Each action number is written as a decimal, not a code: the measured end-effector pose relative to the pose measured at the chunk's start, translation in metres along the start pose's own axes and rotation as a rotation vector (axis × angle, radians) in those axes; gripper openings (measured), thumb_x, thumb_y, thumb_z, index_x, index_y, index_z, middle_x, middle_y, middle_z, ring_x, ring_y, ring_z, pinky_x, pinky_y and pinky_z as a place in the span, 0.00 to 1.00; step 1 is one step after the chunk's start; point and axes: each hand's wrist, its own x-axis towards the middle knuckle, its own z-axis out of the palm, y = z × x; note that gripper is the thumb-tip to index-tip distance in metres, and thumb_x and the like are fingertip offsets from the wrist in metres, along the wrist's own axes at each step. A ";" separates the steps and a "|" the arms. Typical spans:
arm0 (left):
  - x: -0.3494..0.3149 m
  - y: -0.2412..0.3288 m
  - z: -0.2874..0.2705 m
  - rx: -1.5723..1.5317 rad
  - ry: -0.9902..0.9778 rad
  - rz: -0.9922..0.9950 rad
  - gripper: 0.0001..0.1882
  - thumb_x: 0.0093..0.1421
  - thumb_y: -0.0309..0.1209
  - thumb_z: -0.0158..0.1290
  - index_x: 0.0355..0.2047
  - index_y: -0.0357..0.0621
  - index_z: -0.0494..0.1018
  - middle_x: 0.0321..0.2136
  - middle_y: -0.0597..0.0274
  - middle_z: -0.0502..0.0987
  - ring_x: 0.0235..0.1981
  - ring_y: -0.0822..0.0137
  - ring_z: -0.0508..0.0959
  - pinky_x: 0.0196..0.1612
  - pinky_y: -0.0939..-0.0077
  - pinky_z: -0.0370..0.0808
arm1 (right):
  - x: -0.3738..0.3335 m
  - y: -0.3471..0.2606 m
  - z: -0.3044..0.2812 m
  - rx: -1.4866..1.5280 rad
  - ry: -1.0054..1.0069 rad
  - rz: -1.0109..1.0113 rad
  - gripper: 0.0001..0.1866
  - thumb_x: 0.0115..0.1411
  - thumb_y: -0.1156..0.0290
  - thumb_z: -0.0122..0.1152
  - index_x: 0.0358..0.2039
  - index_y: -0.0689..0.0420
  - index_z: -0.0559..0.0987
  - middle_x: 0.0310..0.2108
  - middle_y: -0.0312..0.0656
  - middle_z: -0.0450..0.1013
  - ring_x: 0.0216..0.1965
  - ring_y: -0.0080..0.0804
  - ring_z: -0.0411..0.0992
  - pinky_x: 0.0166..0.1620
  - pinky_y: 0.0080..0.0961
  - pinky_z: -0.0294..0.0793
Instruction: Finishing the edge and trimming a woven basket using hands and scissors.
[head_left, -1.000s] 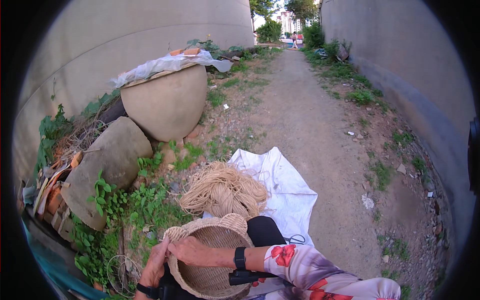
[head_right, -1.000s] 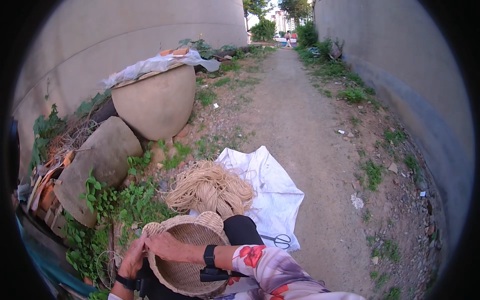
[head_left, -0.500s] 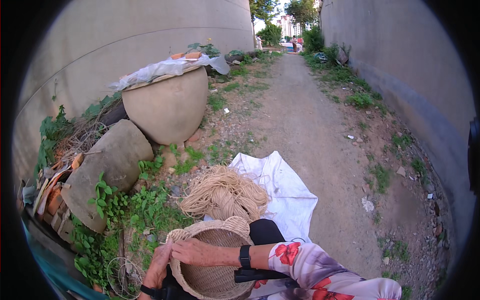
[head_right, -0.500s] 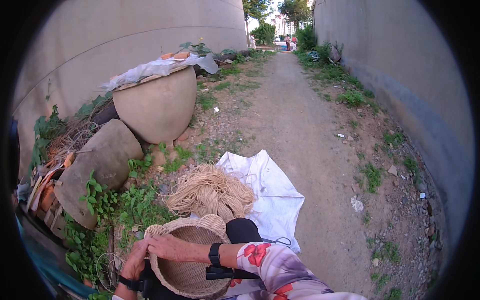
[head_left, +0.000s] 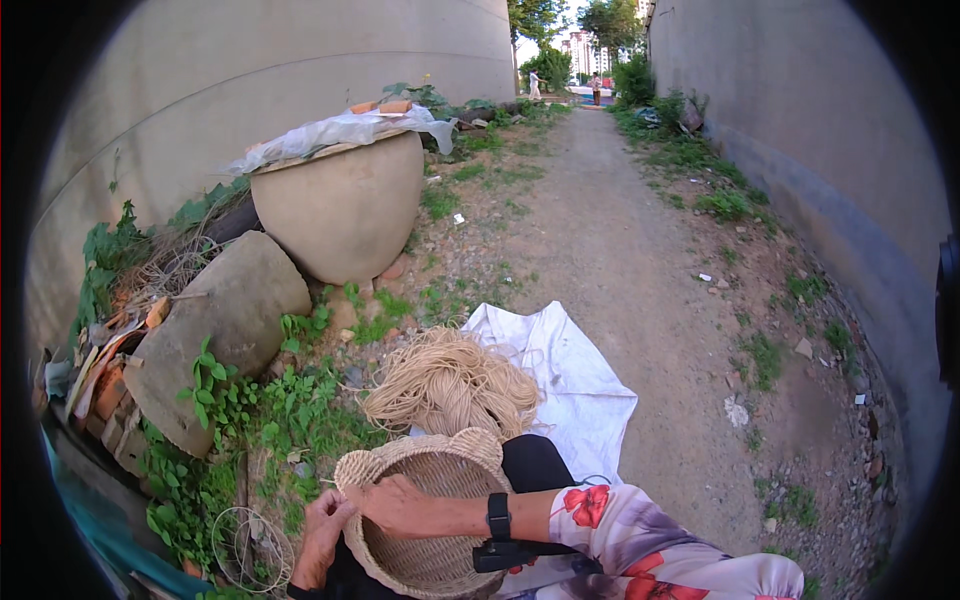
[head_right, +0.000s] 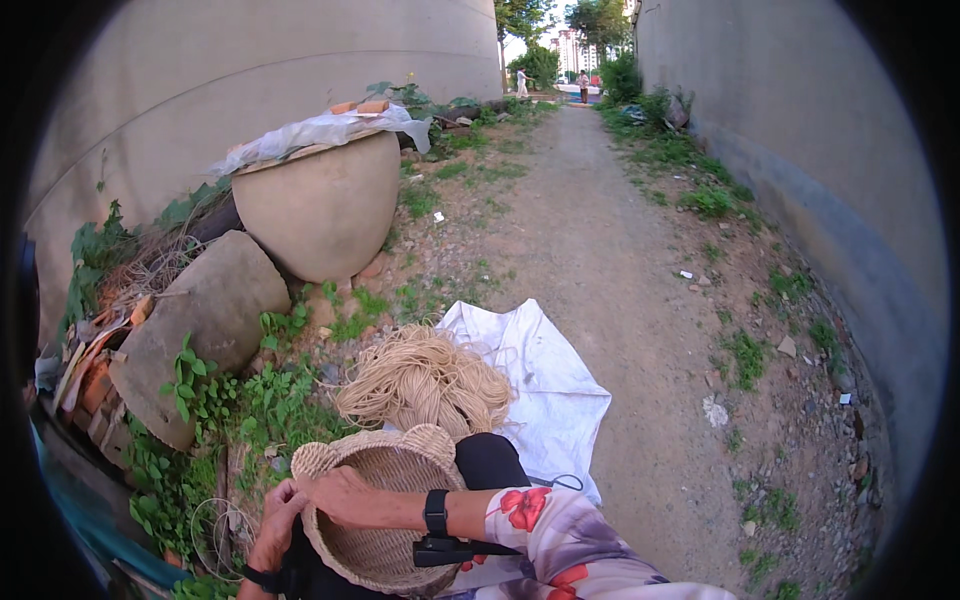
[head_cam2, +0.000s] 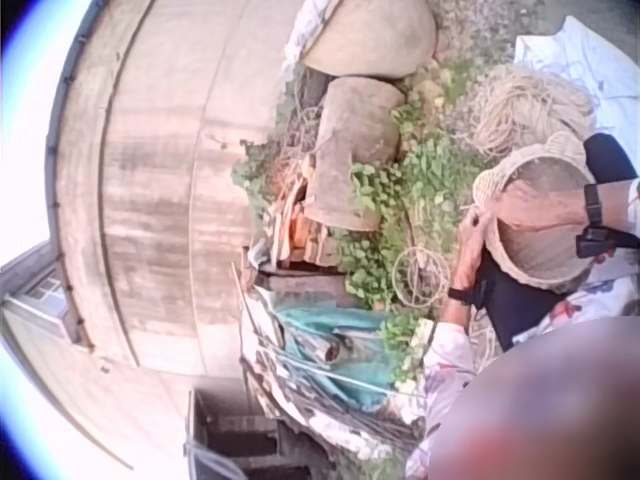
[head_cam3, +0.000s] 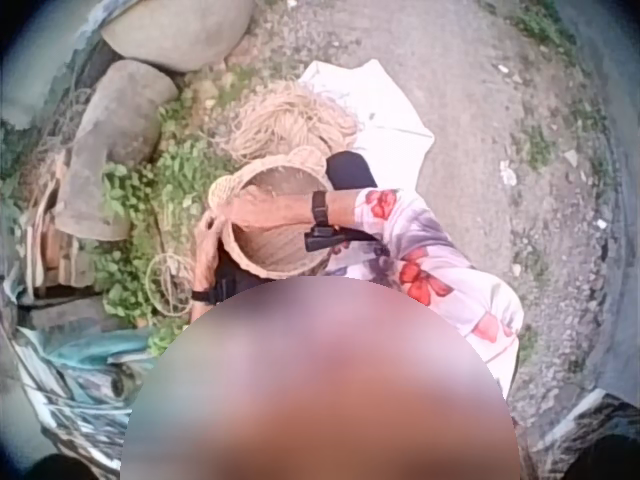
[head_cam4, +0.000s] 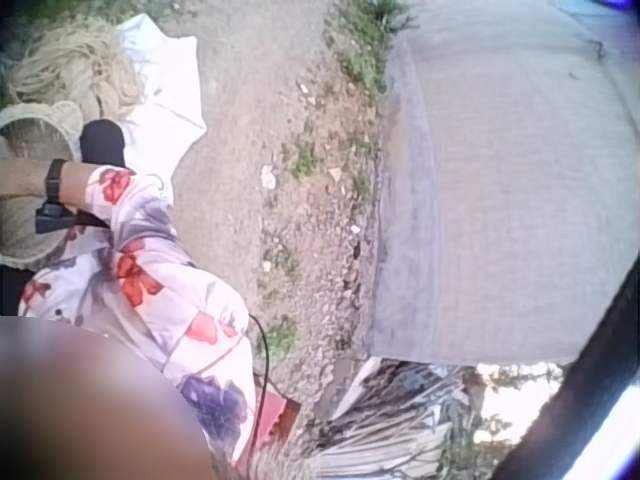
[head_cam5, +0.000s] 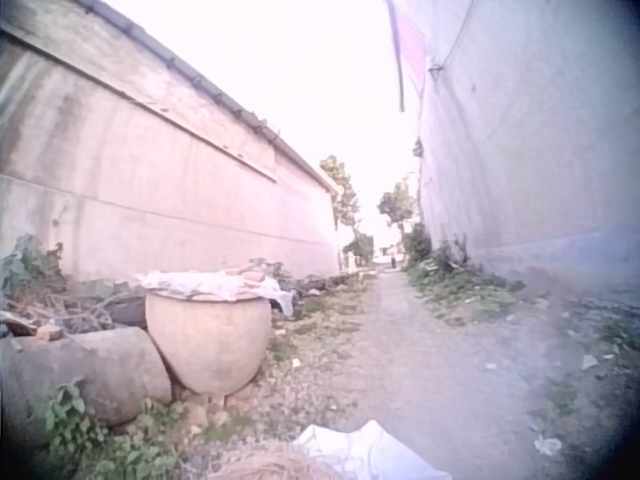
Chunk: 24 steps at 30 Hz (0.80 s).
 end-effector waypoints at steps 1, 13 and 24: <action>-0.004 0.004 0.002 -0.001 0.004 -0.005 0.07 0.55 0.31 0.57 0.26 0.41 0.72 0.22 0.73 0.69 0.25 0.81 0.65 0.29 0.83 0.63 | -0.004 0.002 -0.001 0.011 -0.019 0.049 0.11 0.52 0.72 0.55 0.36 0.60 0.67 0.27 0.54 0.72 0.27 0.54 0.72 0.29 0.49 0.69; -0.004 0.007 0.012 0.115 0.091 0.017 0.08 0.53 0.26 0.59 0.24 0.43 0.70 0.21 0.76 0.67 0.23 0.81 0.65 0.27 0.83 0.63 | -0.043 0.027 -0.041 0.286 0.045 0.311 0.07 0.55 0.70 0.55 0.29 0.61 0.72 0.24 0.50 0.71 0.31 0.52 0.72 0.33 0.44 0.69; -0.017 0.038 0.040 0.479 0.612 0.384 0.05 0.51 0.23 0.56 0.26 0.38 0.71 0.25 0.63 0.67 0.23 0.71 0.66 0.26 0.76 0.65 | -0.058 0.035 -0.054 0.550 0.433 0.340 0.06 0.55 0.72 0.58 0.25 0.61 0.73 0.21 0.42 0.69 0.25 0.31 0.70 0.31 0.28 0.69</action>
